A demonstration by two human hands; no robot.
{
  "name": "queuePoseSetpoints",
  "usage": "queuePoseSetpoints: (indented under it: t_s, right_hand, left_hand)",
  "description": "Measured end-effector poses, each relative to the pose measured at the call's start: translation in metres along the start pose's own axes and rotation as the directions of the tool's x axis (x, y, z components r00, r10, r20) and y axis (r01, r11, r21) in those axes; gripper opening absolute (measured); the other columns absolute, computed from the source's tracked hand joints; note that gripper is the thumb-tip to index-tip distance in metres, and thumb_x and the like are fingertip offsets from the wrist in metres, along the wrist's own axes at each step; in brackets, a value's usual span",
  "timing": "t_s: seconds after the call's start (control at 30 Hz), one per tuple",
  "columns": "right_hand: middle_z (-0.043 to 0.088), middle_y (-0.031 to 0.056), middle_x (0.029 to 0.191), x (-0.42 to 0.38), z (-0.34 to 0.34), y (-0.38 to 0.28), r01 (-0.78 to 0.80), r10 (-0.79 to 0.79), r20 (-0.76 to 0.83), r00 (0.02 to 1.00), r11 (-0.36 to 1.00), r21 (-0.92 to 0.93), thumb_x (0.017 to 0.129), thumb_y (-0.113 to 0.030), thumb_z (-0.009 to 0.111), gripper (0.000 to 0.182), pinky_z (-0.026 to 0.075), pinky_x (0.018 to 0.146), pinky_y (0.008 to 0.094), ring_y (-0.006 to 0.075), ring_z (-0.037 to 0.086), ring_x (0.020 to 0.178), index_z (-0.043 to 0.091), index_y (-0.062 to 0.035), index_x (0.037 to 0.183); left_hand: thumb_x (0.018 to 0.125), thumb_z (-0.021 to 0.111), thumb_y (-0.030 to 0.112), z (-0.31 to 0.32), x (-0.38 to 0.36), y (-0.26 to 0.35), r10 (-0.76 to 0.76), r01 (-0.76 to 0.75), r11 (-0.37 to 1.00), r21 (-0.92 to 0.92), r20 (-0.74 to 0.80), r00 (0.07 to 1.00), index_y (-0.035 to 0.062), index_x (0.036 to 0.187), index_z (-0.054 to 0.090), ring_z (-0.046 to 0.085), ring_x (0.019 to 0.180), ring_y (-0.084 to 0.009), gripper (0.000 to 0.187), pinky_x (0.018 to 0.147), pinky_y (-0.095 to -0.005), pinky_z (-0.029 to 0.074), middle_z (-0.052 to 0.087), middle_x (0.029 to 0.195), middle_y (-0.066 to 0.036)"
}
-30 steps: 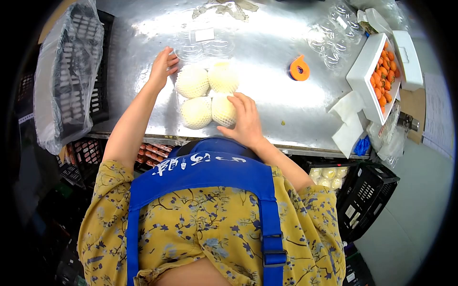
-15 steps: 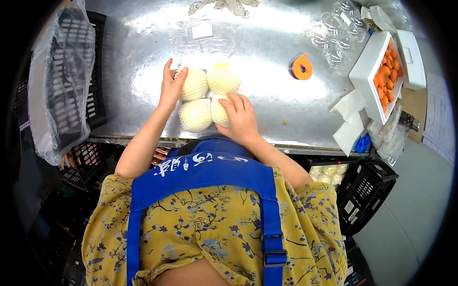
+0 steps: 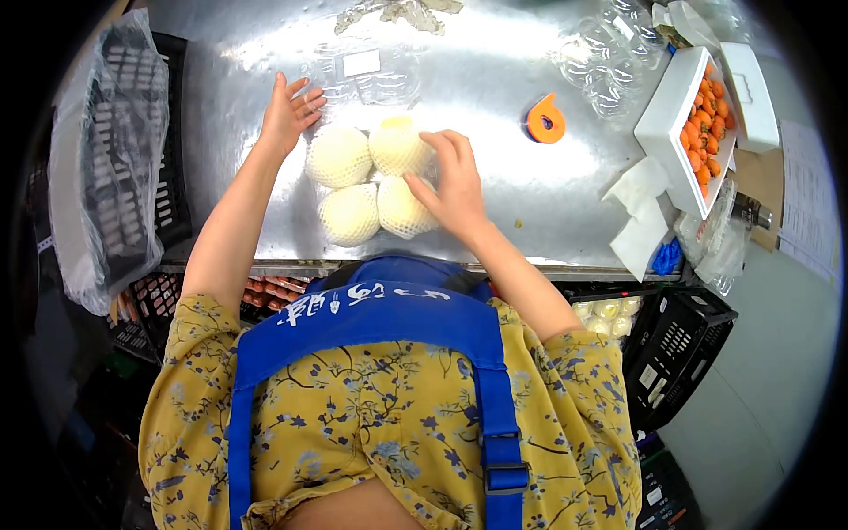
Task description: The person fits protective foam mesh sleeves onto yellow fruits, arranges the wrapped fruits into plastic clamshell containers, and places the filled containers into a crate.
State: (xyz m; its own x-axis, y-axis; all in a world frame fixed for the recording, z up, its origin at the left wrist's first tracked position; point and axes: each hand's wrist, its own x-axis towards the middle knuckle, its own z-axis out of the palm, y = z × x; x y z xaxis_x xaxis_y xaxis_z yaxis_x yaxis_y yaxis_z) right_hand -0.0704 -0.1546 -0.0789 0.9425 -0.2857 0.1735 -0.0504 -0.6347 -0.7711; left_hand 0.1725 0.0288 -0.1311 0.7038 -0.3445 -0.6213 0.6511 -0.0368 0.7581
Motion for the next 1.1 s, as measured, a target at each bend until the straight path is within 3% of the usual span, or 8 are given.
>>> queuePoseSetpoints:
  t_s: [0.2, 0.33, 0.57, 0.73, 0.77, 0.83, 0.9, 1.1]
  right_hand:
    - [0.044, 0.0169, 0.122, 0.04, 0.022, -0.001, 0.1, -0.089, 0.09, 0.992, 0.987, -0.127, 0.072, -0.028, 0.071, 0.052, 0.039, 0.093, 0.0416, 0.0347, 0.042, 0.113, 0.052, -0.0089, 0.116]
    - [0.048, 0.0141, 0.115, 0.047, 0.036, 0.005, 0.093, -0.056, 0.155, 0.986, 0.967, -0.236, 0.075, -0.03, 0.068, 0.043, 0.039, 0.092, 0.0401, 0.0318, 0.044, 0.109, 0.055, -0.0079, 0.109]
    - [0.049, 0.0161, 0.112, 0.05, 0.037, 0.01, 0.043, -0.03, 0.107, 0.994, 0.991, -0.126, 0.071, -0.029, 0.069, 0.049, 0.039, 0.091, 0.0419, 0.0334, 0.045, 0.105, 0.052, -0.0029, 0.109]
    - [0.044, 0.0201, 0.125, -0.009, 0.004, 0.025, 0.005, -0.013, -0.103, 0.995, 0.997, -0.077, 0.075, -0.024, 0.067, 0.057, 0.038, 0.093, 0.0423, 0.035, 0.044, 0.113, 0.046, 0.0009, 0.121]
    - [0.047, 0.0193, 0.122, -0.028, 0.0, 0.032, -0.18, 0.181, -0.055, 0.982, 0.983, 0.023, 0.082, -0.028, 0.06, 0.051, 0.04, 0.091, 0.0408, 0.0333, 0.048, 0.11, 0.046, 0.0008, 0.122]
    - [0.051, 0.0189, 0.118, -0.054, -0.006, 0.036, -0.582, 0.554, 0.179, 0.813, 0.764, 0.28, 0.09, -0.035, 0.047, 0.049, 0.044, 0.086, 0.0385, 0.0308, 0.054, 0.102, 0.044, 0.0006, 0.124]
    - [0.053, 0.0198, 0.113, -0.067, -0.009, 0.033, -0.878, 0.685, 0.572, 0.452, 0.228, 0.422, 0.094, -0.045, 0.035, 0.055, 0.048, 0.08, 0.037, 0.0294, 0.06, 0.093, 0.041, 0.0002, 0.125]
    - [0.055, 0.0264, 0.103, -0.072, 0.009, 0.015, -0.823, 0.626, 0.64, 0.445, 0.004, 0.568, 0.093, -0.057, 0.021, 0.07, 0.055, 0.064, 0.0349, 0.031, 0.064, 0.079, 0.032, 0.0025, 0.128]
  left_hand:
    - [0.087, 0.049, 0.052, 0.013, -0.002, 0.014, -0.014, 0.017, 0.998, 0.067, -0.041, 0.999, 0.0087, 0.133, 0.041, 0.054, 0.095, -0.0202, 0.063, 0.085, -0.0326, 0.042, 0.055, 0.107, -0.011]
    - [0.081, 0.063, 0.042, 0.012, -0.008, 0.03, 0.166, -0.181, 0.966, 0.185, 0.096, 0.982, 0.0077, 0.115, 0.06, 0.051, 0.095, -0.0197, 0.048, 0.085, -0.032, 0.041, 0.052, 0.111, -0.009]
    - [0.077, 0.067, 0.036, 0.027, -0.082, 0.029, 0.557, -0.694, 0.561, 0.451, 0.415, 0.719, 0.0119, 0.126, 0.052, 0.046, 0.12, -0.026, 0.056, 0.101, -0.0381, 0.034, 0.053, 0.126, -0.012]
    - [0.069, 0.071, 0.04, 0.002, -0.132, 0.009, 0.51, -0.776, 0.255, 0.578, 0.601, 0.615, 0.017, 0.135, 0.041, 0.031, 0.132, -0.0299, 0.076, 0.109, -0.0489, 0.021, 0.039, 0.14, -0.009]
    - [0.068, 0.071, 0.043, -0.001, -0.142, 0.002, 0.49, -0.791, 0.136, 0.596, 0.654, 0.577, 0.0175, 0.135, 0.04, 0.03, 0.133, -0.0305, 0.078, 0.109, -0.0505, 0.02, 0.037, 0.141, -0.01]
    - [0.067, 0.071, 0.048, -0.008, -0.16, -0.014, 0.421, -0.796, -0.106, 0.595, 0.752, 0.506, 0.0184, 0.135, 0.039, 0.028, 0.133, -0.0316, 0.081, 0.109, -0.0536, 0.018, 0.033, 0.143, -0.01]
    - [0.062, 0.07, 0.058, -0.016, -0.169, -0.029, 0.33, -0.789, -0.135, 0.599, 0.778, 0.534, 0.0211, 0.135, 0.037, 0.022, 0.135, -0.0324, 0.087, 0.108, -0.058, 0.012, 0.028, 0.145, -0.009]
    - [0.059, 0.076, 0.049, -0.022, -0.183, -0.049, 0.226, -0.761, -0.091, 0.643, 0.757, 0.613, 0.0224, 0.134, 0.038, 0.016, 0.137, -0.0307, 0.089, 0.108, -0.0599, 0.009, 0.026, 0.146, -0.007]
